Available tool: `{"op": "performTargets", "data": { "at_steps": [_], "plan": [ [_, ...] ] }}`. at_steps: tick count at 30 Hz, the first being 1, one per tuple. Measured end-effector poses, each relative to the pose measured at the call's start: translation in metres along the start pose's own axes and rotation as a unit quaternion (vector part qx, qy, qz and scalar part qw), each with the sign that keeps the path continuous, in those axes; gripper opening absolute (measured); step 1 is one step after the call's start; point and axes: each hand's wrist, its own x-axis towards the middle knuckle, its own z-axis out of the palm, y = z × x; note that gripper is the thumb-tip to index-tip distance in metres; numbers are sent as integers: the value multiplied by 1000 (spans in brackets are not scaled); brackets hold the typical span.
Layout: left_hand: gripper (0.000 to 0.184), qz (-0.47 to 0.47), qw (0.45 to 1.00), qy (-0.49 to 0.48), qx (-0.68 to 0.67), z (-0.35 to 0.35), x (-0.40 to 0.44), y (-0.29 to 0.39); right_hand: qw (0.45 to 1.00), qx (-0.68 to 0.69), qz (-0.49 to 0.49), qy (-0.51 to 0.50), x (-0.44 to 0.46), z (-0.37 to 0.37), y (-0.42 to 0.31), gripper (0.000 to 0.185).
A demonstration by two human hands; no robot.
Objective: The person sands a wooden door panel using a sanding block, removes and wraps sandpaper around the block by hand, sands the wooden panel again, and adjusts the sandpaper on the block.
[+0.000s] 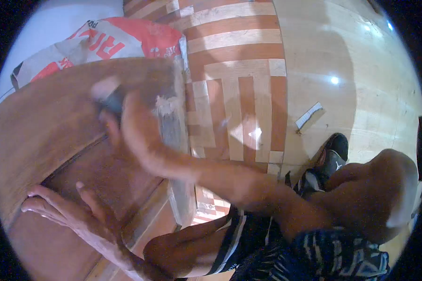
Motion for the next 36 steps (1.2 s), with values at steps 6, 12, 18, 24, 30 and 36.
{"op": "performTargets", "data": {
  "at_steps": [6,12,18,24,30,36],
  "plan": [
    [72,5,1000,5,-21,-5,1,0,990,-101,48,92,72,-20,43,39],
    [77,-10,1000,-11,-24,-9,2,7,997,-51,-52,32,-3,10,12,39],
    [75,-4,1000,-11,-26,-14,-1,3,991,-97,72,55,63,-27,26,44],
    [73,5,999,-13,-37,-13,1,6,998,-57,-29,-21,-11,4,-2,39],
    [74,6,1000,9,-27,-11,3,1,983,-154,35,88,67,-9,40,39],
    [73,5,999,-6,-40,-9,3,2,995,-45,-91,-5,-4,17,-16,39]
  ]
}}
